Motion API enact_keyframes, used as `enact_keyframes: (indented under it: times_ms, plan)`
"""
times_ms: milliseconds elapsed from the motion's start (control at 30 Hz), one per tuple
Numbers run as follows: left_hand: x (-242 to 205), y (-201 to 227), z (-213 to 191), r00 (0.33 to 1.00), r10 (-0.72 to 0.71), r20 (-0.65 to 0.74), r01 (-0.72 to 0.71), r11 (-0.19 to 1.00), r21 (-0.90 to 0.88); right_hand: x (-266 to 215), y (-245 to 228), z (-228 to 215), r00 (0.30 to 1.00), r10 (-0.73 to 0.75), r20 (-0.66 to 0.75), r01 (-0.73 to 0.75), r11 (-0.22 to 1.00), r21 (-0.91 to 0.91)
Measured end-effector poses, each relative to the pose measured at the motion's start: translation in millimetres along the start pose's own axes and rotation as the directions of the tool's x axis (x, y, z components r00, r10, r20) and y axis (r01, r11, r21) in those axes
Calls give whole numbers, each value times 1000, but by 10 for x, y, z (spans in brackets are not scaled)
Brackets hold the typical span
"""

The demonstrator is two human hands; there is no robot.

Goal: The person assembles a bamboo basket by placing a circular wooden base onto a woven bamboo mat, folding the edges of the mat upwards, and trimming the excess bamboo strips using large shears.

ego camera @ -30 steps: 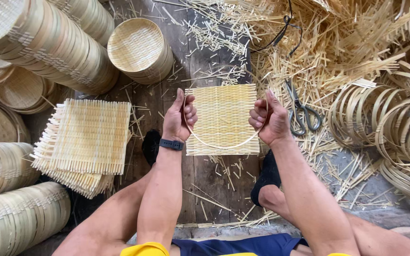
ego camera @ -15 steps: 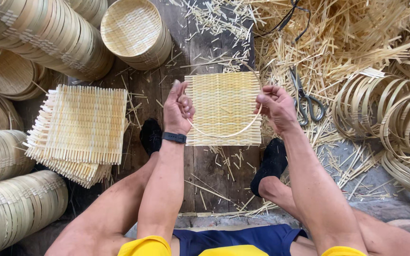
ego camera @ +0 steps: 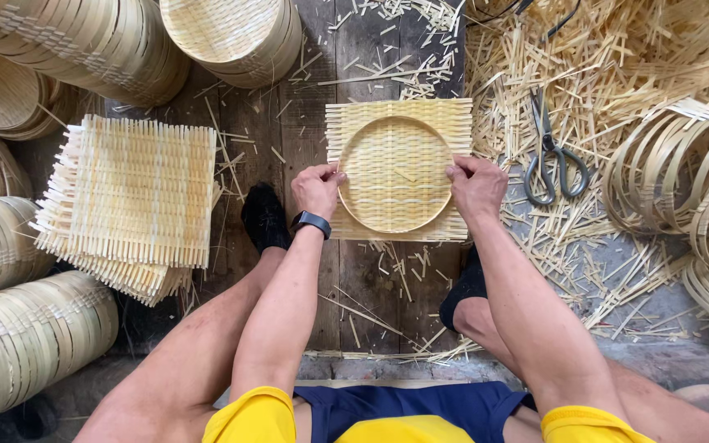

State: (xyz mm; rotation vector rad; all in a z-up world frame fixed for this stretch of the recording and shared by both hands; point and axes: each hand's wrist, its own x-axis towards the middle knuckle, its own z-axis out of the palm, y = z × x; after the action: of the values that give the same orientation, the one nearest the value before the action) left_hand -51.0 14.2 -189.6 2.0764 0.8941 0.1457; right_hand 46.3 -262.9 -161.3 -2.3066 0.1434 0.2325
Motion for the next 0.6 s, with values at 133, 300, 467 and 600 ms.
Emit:
enact_keyframes:
  times_ms: [133, 300, 467, 600]
  plan:
    - [31, 205, -77, 996, -88, 21, 86, 992, 91, 29, -31, -53, 997, 70, 26, -70, 998, 2]
    - [29, 204, -90, 994, -108, 25, 107, 993, 46, 28, -33, -46, 996, 91, 19, -92, 995, 28]
    - [42, 49, -6, 997, -80, 18, 81, 997, -16, 57, 34, 0, 996, 86, 5, -86, 996, 27]
    - [138, -35, 22, 999, -47, 28, 47, 999, -19, 39, 82, 10, 996, 89, -7, -88, 992, 87]
